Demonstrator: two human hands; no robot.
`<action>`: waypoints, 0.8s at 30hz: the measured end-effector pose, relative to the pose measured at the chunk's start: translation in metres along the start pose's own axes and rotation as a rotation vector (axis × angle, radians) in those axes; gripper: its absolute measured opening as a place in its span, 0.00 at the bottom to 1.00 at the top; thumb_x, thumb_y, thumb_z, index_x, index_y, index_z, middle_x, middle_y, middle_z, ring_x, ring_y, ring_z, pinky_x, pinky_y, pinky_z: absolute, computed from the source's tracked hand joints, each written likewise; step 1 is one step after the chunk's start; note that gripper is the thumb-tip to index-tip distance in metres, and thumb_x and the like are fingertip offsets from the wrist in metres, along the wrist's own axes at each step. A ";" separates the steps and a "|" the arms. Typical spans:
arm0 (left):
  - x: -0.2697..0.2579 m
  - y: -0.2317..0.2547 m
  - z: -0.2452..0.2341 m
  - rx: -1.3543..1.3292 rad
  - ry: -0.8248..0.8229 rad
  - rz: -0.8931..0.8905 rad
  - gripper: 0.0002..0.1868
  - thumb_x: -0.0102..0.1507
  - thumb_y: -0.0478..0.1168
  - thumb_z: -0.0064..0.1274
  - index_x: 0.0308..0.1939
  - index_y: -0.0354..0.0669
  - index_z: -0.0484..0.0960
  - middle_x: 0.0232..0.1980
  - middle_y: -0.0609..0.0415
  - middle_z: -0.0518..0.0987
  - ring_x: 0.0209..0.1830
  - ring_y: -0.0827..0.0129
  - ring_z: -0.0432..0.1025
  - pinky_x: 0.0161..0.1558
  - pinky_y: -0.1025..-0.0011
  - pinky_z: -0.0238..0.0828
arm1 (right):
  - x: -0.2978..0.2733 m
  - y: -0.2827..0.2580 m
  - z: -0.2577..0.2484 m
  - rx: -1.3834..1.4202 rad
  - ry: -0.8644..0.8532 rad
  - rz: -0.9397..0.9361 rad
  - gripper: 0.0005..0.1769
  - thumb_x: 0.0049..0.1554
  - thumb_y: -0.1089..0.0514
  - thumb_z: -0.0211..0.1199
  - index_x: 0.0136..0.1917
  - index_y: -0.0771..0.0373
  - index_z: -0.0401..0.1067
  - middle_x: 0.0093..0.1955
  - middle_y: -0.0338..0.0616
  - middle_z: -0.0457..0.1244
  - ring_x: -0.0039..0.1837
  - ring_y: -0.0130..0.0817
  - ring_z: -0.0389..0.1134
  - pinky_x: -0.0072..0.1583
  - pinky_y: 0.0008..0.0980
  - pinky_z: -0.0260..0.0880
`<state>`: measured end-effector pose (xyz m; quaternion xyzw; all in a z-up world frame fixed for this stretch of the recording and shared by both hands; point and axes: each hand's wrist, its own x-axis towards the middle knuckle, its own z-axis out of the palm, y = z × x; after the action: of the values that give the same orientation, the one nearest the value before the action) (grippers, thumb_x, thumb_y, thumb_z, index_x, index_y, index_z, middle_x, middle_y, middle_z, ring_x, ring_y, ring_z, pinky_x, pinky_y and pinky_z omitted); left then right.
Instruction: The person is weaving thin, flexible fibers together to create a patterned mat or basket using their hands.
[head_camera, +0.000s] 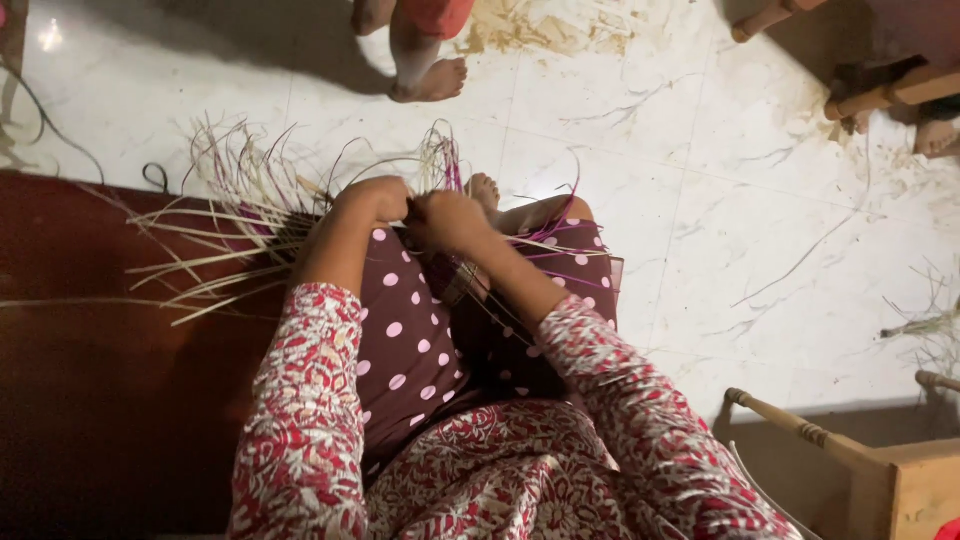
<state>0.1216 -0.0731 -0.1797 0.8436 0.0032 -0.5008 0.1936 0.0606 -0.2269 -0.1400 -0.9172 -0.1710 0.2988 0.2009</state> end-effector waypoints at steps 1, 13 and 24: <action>0.007 -0.003 0.004 0.011 0.002 0.013 0.22 0.60 0.46 0.48 0.51 0.39 0.86 0.47 0.43 0.86 0.55 0.52 0.77 0.59 0.59 0.74 | 0.004 0.000 0.009 0.000 0.013 0.011 0.19 0.56 0.44 0.63 0.49 0.61 0.79 0.43 0.55 0.71 0.52 0.57 0.74 0.52 0.56 0.76; -0.016 -0.003 -0.010 -0.142 -0.073 0.185 0.25 0.54 0.41 0.57 0.54 0.37 0.85 0.51 0.36 0.83 0.49 0.51 0.78 0.45 0.62 0.82 | 0.020 0.005 -0.015 0.564 0.056 0.186 0.26 0.55 0.47 0.58 0.46 0.76 0.78 0.43 0.71 0.70 0.53 0.67 0.73 0.54 0.56 0.73; -0.025 0.001 -0.013 0.097 0.031 0.193 0.18 0.51 0.42 0.63 0.42 0.37 0.91 0.46 0.39 0.87 0.53 0.48 0.79 0.53 0.56 0.75 | 0.030 0.011 0.033 0.349 0.269 0.264 0.15 0.55 0.49 0.61 0.47 0.62 0.77 0.43 0.55 0.71 0.52 0.58 0.75 0.54 0.54 0.77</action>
<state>0.1199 -0.0651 -0.1525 0.8561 -0.0994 -0.4663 0.1997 0.0650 -0.2150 -0.1842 -0.9145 0.0324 0.2227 0.3363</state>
